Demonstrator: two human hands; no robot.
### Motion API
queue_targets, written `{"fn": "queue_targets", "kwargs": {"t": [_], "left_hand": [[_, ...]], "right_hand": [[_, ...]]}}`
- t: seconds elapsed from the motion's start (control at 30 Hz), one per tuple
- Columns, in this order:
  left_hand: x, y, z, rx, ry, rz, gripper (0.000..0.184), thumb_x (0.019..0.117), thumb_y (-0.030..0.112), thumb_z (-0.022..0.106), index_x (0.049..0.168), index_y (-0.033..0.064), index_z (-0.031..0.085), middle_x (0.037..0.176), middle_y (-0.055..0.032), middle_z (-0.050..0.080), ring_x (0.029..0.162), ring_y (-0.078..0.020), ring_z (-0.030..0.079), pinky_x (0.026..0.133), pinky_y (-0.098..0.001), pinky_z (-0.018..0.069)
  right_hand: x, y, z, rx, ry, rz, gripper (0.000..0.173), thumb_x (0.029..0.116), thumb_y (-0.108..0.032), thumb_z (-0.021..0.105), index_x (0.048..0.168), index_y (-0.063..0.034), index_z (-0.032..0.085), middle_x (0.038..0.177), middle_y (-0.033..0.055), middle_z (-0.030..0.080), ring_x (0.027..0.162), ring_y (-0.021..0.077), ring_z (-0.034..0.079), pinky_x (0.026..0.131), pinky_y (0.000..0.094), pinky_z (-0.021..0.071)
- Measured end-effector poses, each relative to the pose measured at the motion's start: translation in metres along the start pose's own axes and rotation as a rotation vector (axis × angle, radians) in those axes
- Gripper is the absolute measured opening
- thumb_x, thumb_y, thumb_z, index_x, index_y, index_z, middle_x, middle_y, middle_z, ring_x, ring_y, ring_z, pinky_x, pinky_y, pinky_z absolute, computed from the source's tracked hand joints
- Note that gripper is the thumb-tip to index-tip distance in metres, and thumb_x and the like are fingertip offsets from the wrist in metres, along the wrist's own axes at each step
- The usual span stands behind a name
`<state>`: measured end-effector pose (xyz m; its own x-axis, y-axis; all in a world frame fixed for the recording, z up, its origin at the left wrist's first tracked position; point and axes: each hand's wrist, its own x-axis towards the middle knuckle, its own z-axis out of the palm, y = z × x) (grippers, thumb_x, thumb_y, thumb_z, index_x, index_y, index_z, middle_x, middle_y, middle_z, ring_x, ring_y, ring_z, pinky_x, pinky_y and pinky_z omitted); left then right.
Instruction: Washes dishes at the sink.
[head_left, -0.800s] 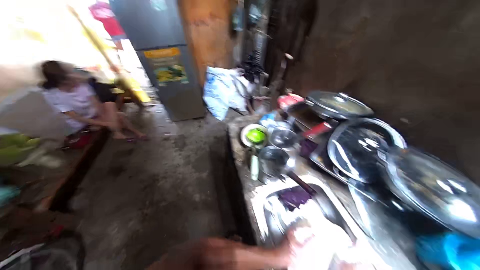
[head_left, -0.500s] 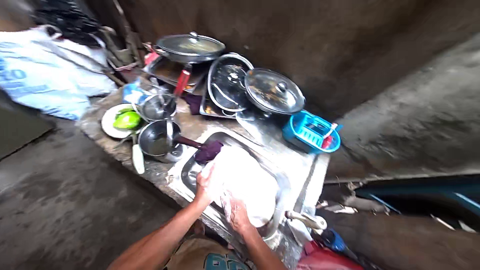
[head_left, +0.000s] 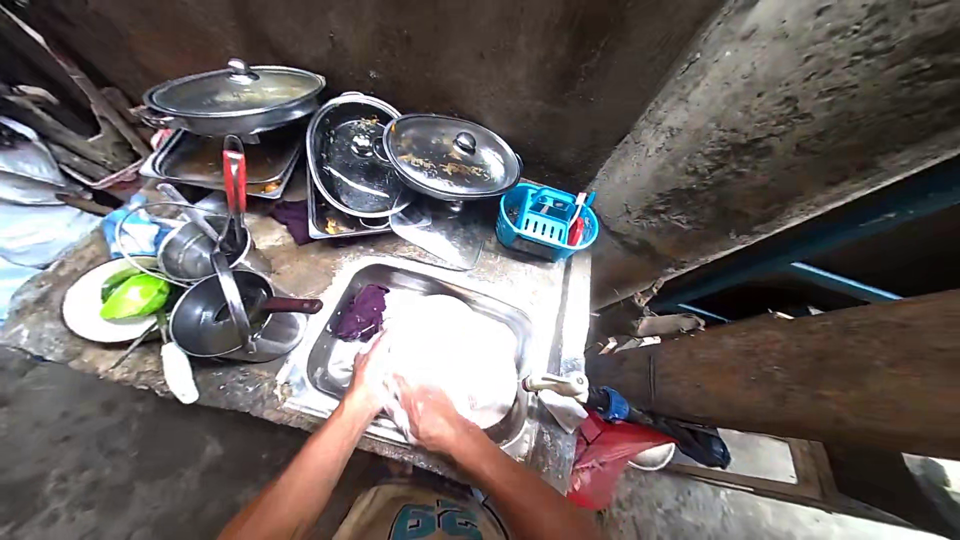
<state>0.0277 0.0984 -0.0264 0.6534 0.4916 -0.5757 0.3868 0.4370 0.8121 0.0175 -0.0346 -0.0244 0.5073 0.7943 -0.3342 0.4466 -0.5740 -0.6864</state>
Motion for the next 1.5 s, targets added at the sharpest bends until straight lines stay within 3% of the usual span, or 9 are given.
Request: {"fn": "queue_targets", "kwargs": {"t": [0.27, 0.43, 0.6, 0.77, 0.83, 0.97, 1.23, 1.33, 1.5], "left_hand": [[0.017, 0.027, -0.055, -0.134, -0.211, -0.154, 0.03, 0.1088, 0.024, 0.045, 0.12, 0.0034, 0.063, 0.096, -0.0104, 0.073, 0.083, -0.0184, 0.072, 0.071, -0.0363, 0.0616], [0.017, 0.008, -0.05, -0.066, -0.336, 0.075, 0.073, 0.1093, 0.055, 0.012, 0.147, 0.0013, 0.044, 0.135, -0.0156, 0.062, 0.12, -0.0238, 0.063, 0.099, -0.0443, 0.0543], [-0.028, -0.01, -0.021, 0.104, -0.052, 0.403, 0.041, 0.1093, 0.027, 0.039, 0.119, -0.0083, 0.059, 0.102, -0.007, 0.066, 0.093, -0.0038, 0.064, 0.087, -0.0261, 0.0551], [-0.031, -0.002, -0.006, -0.012, -0.024, 0.357, 0.058, 0.1132, 0.038, 0.022, 0.136, -0.004, 0.053, 0.121, -0.0119, 0.065, 0.109, -0.0082, 0.063, 0.098, -0.0292, 0.0525], [-0.031, 0.002, -0.005, 0.034, 0.023, 0.354, 0.059, 0.1127, 0.043, 0.023, 0.115, -0.0015, 0.061, 0.097, -0.0067, 0.065, 0.09, -0.008, 0.064, 0.084, -0.0296, 0.0545], [-0.038, -0.013, -0.009, 0.12, -0.022, 0.469, 0.041, 0.1105, 0.026, 0.039, 0.098, -0.0031, 0.066, 0.084, -0.0021, 0.066, 0.083, -0.0032, 0.064, 0.081, -0.0245, 0.0542], [-0.036, -0.018, -0.005, -0.099, 0.121, 0.252, 0.045, 0.1116, 0.034, 0.039, 0.122, -0.0058, 0.057, 0.112, -0.013, 0.064, 0.101, -0.0116, 0.062, 0.09, -0.0331, 0.053], [-0.027, -0.03, 0.007, -0.148, 0.1, 0.196, 0.048, 0.1116, 0.035, 0.04, 0.132, -0.0057, 0.054, 0.12, -0.0173, 0.065, 0.105, -0.0178, 0.065, 0.093, -0.0387, 0.0555], [-0.02, -0.022, 0.016, -0.117, 0.103, 0.112, 0.052, 0.1117, 0.039, 0.038, 0.139, -0.0042, 0.048, 0.129, -0.0204, 0.06, 0.113, -0.0233, 0.061, 0.096, -0.0438, 0.0526]], "right_hand": [[-0.041, 0.035, -0.019, -0.183, 0.828, -0.48, 0.012, 0.0865, -0.015, 0.072, 0.094, -0.0124, 0.08, 0.087, 0.0105, 0.076, 0.086, 0.0276, 0.074, 0.076, 0.0455, 0.0608], [-0.009, 0.022, -0.068, -0.022, 1.272, -0.244, 0.024, 0.0783, -0.018, 0.079, 0.086, 0.0043, 0.075, 0.083, 0.018, 0.075, 0.077, 0.0287, 0.074, 0.074, 0.0445, 0.0608], [0.037, 0.036, -0.068, -0.045, 1.058, -0.012, 0.035, 0.0911, -0.028, 0.074, 0.115, -0.002, 0.076, 0.12, 0.0162, 0.073, 0.115, 0.034, 0.068, 0.101, 0.0527, 0.0534], [0.03, -0.014, 0.004, -0.205, 0.766, -0.266, 0.039, 0.1001, -0.026, 0.056, 0.132, -0.0076, 0.069, 0.133, 0.0133, 0.068, 0.128, 0.0306, 0.063, 0.108, 0.0511, 0.0497], [0.031, 0.001, 0.016, -0.238, 0.873, -0.352, 0.032, 0.0977, -0.022, 0.059, 0.121, -0.0077, 0.075, 0.123, 0.0149, 0.073, 0.12, 0.0333, 0.067, 0.103, 0.0527, 0.0526], [0.026, -0.012, -0.052, -0.056, 0.571, 0.212, 0.045, 0.0997, -0.02, 0.054, 0.142, -0.0064, 0.061, 0.134, 0.0217, 0.065, 0.126, 0.0401, 0.061, 0.104, 0.0577, 0.0482], [0.001, 0.048, -0.023, 0.347, 0.655, 0.445, 0.051, 0.101, -0.008, 0.055, 0.146, 0.0129, 0.044, 0.148, 0.0326, 0.049, 0.141, 0.0408, 0.045, 0.121, 0.0475, 0.0316], [0.008, 0.024, 0.028, 0.048, 0.877, 0.129, 0.038, 0.0907, -0.011, 0.062, 0.125, 0.0014, 0.071, 0.119, 0.0198, 0.073, 0.111, 0.0362, 0.07, 0.097, 0.0534, 0.0557], [-0.016, 0.047, 0.067, -0.122, 0.961, -0.101, 0.029, 0.087, -0.011, 0.064, 0.112, -0.0071, 0.078, 0.114, 0.0205, 0.074, 0.11, 0.0441, 0.069, 0.097, 0.0637, 0.052]]}}
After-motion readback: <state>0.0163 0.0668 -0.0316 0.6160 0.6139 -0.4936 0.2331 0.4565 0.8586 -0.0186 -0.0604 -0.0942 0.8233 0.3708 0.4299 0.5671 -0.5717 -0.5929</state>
